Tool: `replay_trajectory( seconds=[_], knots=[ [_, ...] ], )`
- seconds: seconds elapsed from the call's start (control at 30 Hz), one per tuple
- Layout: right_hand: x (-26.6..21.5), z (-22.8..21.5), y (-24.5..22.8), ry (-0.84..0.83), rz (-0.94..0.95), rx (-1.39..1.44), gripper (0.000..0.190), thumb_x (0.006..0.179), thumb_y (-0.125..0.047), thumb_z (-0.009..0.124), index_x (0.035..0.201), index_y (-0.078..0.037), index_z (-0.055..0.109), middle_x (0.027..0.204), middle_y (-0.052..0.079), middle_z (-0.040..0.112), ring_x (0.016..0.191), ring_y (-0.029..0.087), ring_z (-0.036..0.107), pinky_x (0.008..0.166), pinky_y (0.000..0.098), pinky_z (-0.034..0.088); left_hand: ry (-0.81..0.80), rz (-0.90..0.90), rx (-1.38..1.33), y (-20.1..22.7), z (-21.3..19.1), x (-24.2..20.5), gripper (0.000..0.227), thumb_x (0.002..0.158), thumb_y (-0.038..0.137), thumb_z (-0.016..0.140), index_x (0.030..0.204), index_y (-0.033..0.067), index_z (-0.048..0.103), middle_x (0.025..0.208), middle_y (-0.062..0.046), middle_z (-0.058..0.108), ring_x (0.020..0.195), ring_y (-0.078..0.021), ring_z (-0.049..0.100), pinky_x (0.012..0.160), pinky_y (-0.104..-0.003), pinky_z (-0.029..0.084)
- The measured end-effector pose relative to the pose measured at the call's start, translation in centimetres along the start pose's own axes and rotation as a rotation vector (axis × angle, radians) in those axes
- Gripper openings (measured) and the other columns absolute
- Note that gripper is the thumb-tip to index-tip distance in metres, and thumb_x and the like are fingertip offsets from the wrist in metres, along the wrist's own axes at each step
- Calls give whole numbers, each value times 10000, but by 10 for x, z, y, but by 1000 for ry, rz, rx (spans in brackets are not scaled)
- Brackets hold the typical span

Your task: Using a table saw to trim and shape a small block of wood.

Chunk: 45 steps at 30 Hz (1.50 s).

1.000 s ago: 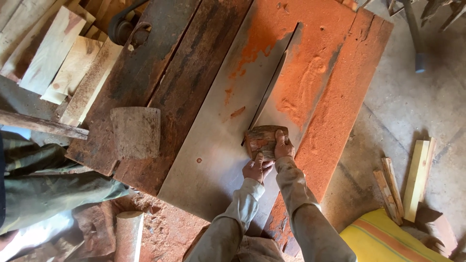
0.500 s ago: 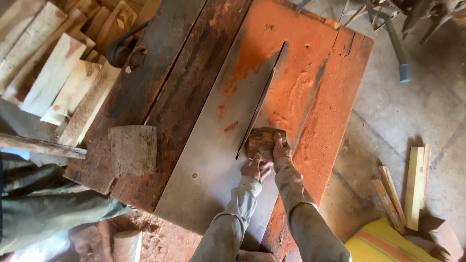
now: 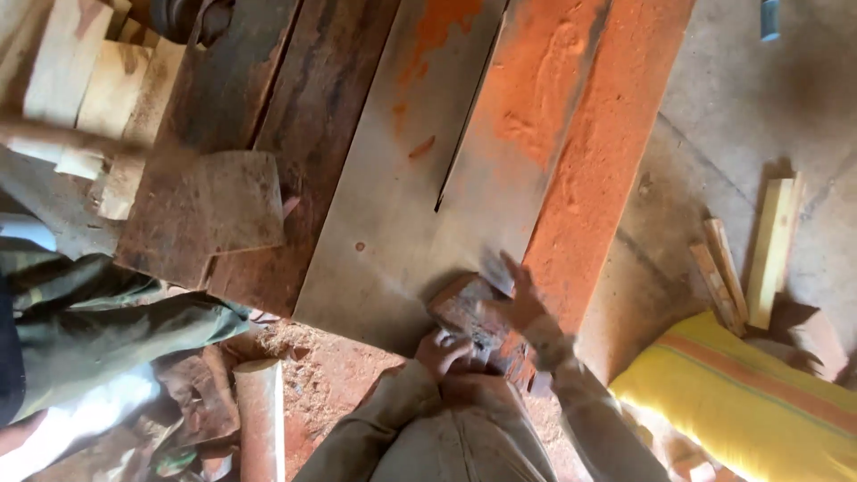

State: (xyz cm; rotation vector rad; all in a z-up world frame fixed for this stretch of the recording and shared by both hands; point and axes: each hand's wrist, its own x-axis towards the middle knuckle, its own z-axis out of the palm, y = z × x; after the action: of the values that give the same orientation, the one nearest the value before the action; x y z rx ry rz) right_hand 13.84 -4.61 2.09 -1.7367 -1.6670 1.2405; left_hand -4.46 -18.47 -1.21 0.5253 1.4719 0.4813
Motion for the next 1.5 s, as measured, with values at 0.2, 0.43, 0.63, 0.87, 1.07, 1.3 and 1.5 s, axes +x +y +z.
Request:
replay_trajectory(
  seconds=[0.2,0.43,0.63,0.87,1.07,1.3,1.5],
  knots=[
    [-34,17,16,0,122,-356,1315,453,-574,931,1603,-404,316,1449,48,478,1321,305,529,1150,479,415,69,-130,-613,0,19,44,1013,779,225,986,1524,-43,353,1414,-397,399,1034,-434,718,930,-520,646],
    [18,29,-30,152,290,340,1246,626,-268,978,1628,-261,239,1272,161,559,1159,309,597,1015,435,496,66,-61,-708,66,36,47,1023,851,677,834,1489,-6,417,1237,-332,635,1040,-455,718,890,-620,578],
    [49,21,-65,210,270,165,1012,691,-467,886,1541,-211,400,1478,268,487,1327,464,507,1124,560,419,74,-2,-836,101,38,71,883,946,524,792,1492,-55,409,1220,-370,627,1036,-485,699,919,-604,604],
    [76,24,-56,306,174,230,946,655,-386,929,1489,-262,501,1415,160,592,1302,370,559,1126,501,441,158,-6,-912,113,46,101,632,972,438,754,1352,-21,544,1081,-282,694,851,-368,743,842,-558,659],
    [92,32,-49,309,132,218,946,627,-437,939,1468,-276,536,1368,170,611,1277,380,576,1092,484,465,134,81,-920,111,44,112,863,939,425,834,1485,-59,373,1109,-267,690,889,-347,742,939,-615,616],
    [99,32,-45,321,99,194,930,639,-429,929,1466,-263,536,1369,169,612,1272,386,578,1089,488,459,209,64,-867,127,46,108,540,931,435,794,1193,7,596,922,-175,708,734,-263,726,844,-561,625],
    [100,30,-53,318,142,202,936,637,-451,921,1467,-258,535,1339,208,619,1270,403,574,1086,489,464,136,115,-889,114,47,124,659,1002,358,749,1394,-56,419,848,-156,672,673,-208,663,754,-476,634]
  ],
)
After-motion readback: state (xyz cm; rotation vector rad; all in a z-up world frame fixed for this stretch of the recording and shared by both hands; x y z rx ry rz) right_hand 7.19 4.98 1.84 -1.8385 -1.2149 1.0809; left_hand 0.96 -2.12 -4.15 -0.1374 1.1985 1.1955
